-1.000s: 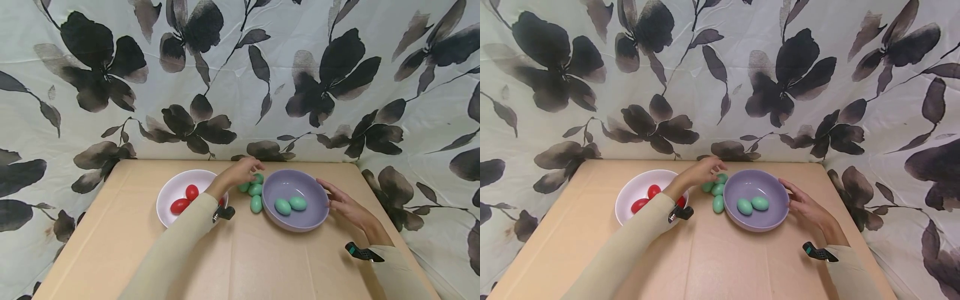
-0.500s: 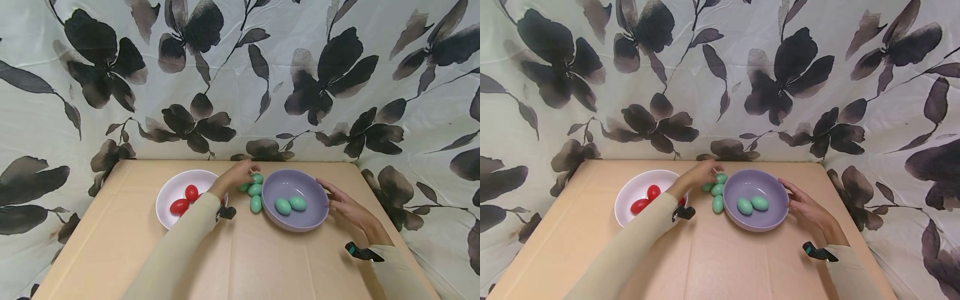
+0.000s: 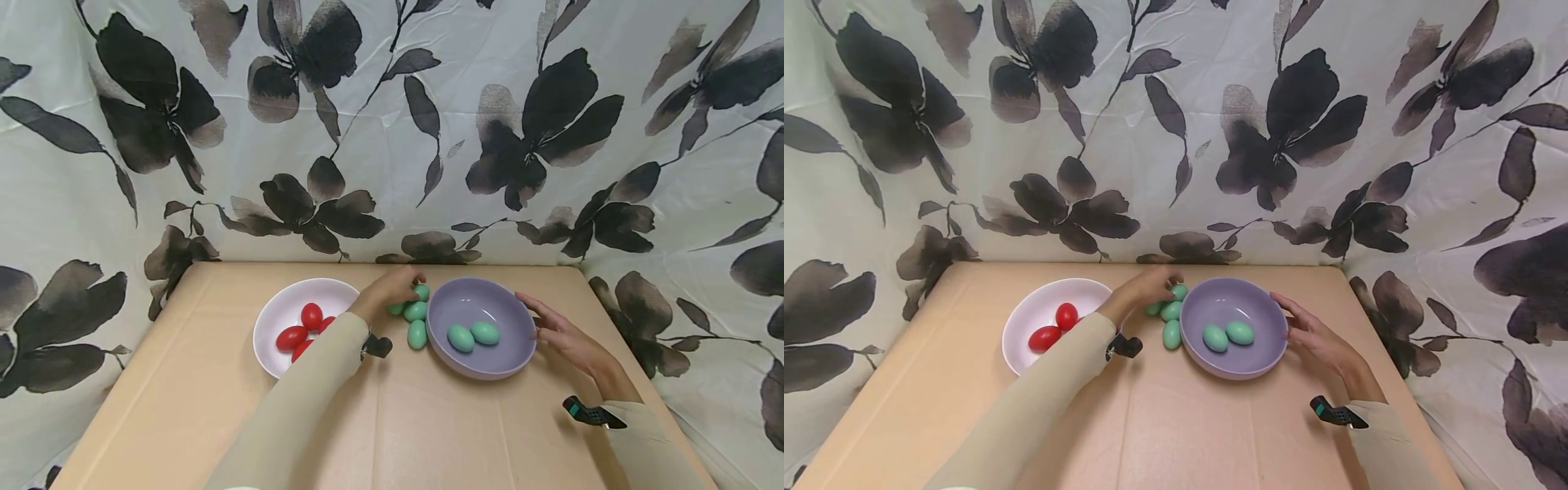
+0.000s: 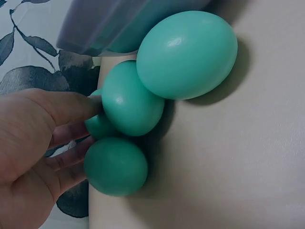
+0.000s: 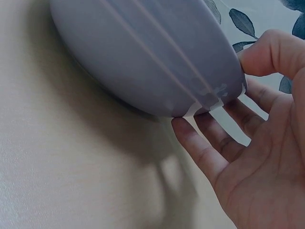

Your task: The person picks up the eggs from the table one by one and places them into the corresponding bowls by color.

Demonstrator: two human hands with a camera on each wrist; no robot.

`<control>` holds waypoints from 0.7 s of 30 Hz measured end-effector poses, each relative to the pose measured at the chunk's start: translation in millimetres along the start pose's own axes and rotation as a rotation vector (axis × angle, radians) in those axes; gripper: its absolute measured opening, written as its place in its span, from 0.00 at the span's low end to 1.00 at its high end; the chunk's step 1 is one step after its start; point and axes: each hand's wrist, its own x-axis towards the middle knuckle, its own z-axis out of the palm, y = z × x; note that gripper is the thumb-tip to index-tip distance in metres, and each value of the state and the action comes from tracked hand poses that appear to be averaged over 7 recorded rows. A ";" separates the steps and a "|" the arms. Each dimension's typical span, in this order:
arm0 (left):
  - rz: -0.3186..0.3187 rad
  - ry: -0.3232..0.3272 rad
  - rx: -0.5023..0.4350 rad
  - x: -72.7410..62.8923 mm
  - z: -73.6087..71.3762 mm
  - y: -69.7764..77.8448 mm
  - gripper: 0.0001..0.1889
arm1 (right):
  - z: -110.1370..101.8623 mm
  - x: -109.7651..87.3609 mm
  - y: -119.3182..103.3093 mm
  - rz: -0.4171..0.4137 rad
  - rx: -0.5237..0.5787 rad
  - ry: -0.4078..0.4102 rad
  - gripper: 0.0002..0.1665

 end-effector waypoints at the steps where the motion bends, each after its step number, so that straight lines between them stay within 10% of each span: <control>1: -0.003 -0.002 0.002 0.6 0.7 0.0 0.21 | 0.1 0.0 -0.1 0.002 0.002 0.000 0.43; 21: -0.025 -0.019 0.083 3.7 3.2 -0.2 0.22 | 2.4 -0.5 3.7 -0.008 -0.011 0.016 0.43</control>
